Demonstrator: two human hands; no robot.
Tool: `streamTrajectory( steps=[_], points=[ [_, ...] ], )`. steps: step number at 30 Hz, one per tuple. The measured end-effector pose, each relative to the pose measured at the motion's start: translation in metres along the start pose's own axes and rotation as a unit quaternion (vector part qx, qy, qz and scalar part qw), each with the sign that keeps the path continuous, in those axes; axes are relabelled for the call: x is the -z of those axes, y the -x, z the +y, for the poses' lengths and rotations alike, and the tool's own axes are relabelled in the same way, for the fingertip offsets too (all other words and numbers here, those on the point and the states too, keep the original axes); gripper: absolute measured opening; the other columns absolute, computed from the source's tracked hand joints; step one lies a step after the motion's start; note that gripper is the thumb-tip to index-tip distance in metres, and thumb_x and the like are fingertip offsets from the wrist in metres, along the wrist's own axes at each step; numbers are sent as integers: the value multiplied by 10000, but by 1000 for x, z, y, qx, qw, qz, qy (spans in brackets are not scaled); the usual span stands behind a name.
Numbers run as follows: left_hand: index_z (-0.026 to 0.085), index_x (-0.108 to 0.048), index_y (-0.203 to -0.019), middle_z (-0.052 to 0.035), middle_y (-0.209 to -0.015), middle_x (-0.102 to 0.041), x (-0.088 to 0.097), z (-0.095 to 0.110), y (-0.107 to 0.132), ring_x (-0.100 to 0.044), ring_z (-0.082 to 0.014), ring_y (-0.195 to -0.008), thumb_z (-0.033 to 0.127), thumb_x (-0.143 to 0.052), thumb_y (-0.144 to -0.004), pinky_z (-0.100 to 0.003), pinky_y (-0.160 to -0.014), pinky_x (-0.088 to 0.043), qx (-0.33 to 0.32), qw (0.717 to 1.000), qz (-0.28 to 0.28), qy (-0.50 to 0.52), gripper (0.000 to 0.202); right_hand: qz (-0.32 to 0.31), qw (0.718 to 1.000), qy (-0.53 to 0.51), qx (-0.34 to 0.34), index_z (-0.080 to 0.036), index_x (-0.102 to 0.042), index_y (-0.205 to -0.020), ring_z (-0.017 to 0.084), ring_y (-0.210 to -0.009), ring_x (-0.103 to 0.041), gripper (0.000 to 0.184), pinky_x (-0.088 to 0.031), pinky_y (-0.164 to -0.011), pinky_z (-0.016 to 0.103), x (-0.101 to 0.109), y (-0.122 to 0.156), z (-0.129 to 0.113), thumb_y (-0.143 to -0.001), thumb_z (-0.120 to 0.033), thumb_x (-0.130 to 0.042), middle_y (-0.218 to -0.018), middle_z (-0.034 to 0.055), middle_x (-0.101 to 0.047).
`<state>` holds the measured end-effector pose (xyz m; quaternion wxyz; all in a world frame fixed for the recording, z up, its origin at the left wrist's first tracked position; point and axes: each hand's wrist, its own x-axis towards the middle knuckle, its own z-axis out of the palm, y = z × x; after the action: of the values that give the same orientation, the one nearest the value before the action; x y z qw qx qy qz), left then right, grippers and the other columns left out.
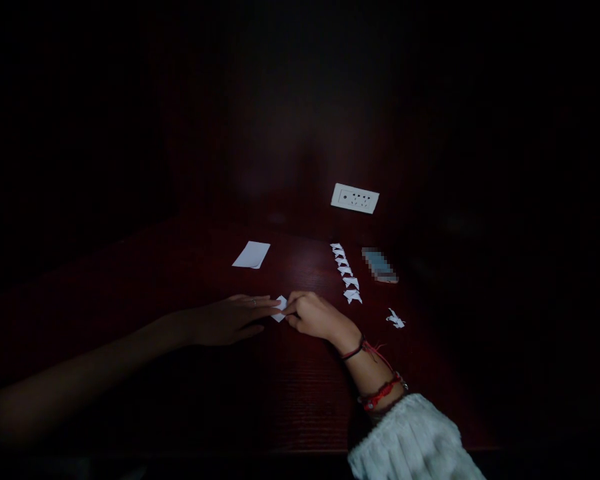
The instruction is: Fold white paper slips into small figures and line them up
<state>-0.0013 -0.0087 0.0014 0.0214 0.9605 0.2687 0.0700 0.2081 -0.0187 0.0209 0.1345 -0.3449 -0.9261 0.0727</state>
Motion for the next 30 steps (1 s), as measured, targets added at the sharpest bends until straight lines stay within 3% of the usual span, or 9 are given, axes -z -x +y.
streamTrajectory(
  steps=[10,15,17,25,30],
  points=[
    [230,-333,-1191,-50,-1264,-337,1,5,2,-336,-205,-1126,341,-315,-837,-346,-874,-295,12,999,29,-24,371,-27,995,92,-21,-182,-608,-858,129,-787,-526,238,-372,-696,221,11,5,-11,-702,-102,-448,-870,37,-570],
    [219,-323,-1196,-63,-1326,-194,-2,7,2,-156,-253,-1199,346,-320,-833,-390,-908,-233,5,996,61,-59,385,8,997,79,-25,-205,-574,-955,127,-805,-516,240,-367,-709,228,8,3,-9,-751,-211,-447,-892,34,-554],
    [208,-272,-1224,-67,-1319,-214,-2,7,2,-141,-246,-1203,347,-303,-839,-395,-920,-209,-1,997,49,-58,411,6,997,73,-21,-198,-571,-963,124,-787,-515,241,-369,-696,226,5,1,-8,-758,-236,-448,-870,37,-555],
    [197,-312,-1191,-65,-1231,-370,-3,3,2,-338,-193,-1110,349,-293,-843,-354,-934,-179,-10,998,37,-45,381,-21,998,51,-17,-178,-614,-841,122,-774,-518,184,-366,-680,218,2,2,-5,-750,-223,-459,-829,33,-561],
    [193,-304,-1197,-63,-1208,-385,3,3,1,-387,-191,-1058,332,-308,-838,-323,-889,-236,-15,999,30,-41,385,-8,998,63,-24,-196,-588,-927,125,-781,-511,222,-359,-671,220,3,5,-4,-754,-221,-451,-845,36,-550]
  ],
)
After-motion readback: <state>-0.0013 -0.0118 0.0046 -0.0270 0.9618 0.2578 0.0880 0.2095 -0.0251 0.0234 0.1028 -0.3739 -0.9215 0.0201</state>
